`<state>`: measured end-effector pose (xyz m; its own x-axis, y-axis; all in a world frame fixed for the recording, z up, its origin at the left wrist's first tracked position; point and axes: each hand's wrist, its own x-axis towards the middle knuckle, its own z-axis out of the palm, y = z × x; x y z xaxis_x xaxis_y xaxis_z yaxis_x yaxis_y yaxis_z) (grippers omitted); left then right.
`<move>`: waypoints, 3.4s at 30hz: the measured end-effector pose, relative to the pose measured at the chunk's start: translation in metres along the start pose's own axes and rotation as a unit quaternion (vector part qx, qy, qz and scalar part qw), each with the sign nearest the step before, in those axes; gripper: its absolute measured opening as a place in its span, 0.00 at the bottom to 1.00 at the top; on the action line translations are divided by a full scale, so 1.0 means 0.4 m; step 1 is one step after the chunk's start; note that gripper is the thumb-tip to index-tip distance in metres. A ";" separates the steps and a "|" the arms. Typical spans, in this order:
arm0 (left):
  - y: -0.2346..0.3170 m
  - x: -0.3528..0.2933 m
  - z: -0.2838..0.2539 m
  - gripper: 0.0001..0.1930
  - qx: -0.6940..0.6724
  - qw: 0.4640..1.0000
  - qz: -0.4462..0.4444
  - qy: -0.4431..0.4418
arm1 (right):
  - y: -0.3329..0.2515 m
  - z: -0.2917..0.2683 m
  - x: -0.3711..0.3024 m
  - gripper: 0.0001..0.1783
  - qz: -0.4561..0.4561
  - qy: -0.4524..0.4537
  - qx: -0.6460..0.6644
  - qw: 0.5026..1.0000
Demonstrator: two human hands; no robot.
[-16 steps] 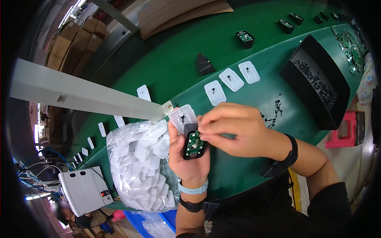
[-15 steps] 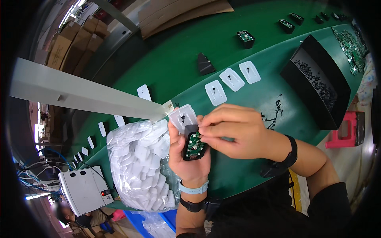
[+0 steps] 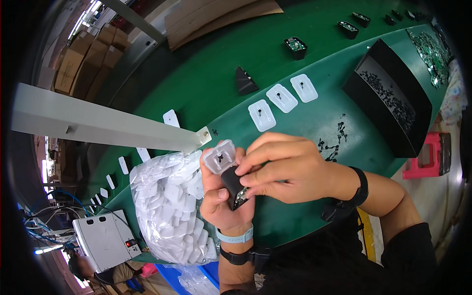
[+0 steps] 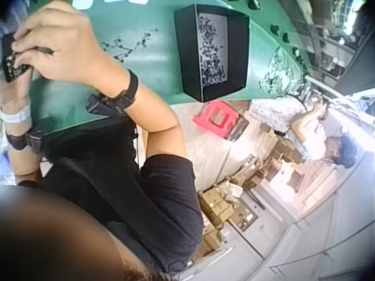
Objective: The person assembles small electronic devices by inserting green circuit boards into white plastic housings. They pick up a white casing, place a circuit board inside, and then snap a black cover onto the casing to complete the unit. The process is repeated for multiple units on a green workbench.
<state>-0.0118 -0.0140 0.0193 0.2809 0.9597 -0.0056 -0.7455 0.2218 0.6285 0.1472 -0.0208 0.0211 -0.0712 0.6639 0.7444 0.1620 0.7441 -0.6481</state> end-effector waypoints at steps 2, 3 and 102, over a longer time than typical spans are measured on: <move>-0.005 0.004 -0.010 0.36 -0.031 0.999 0.009 -0.037 | -0.011 0.009 -0.004 0.11 -0.016 0.012 -0.001 1.000; -0.007 0.007 -0.020 0.36 -0.046 0.997 0.014 -0.055 | -0.013 0.013 -0.005 0.12 -0.030 0.019 -0.004 0.999; 0.001 -0.002 0.005 0.13 0.154 0.979 0.122 0.061 | -0.010 0.015 -0.022 0.13 -0.099 -0.040 0.004 0.994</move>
<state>-0.0109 -0.0150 0.0211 0.0290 0.9952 0.0940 -0.5588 -0.0619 0.8270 0.1415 -0.0291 0.0163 -0.1784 0.5076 0.8429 0.1287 0.8613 -0.4915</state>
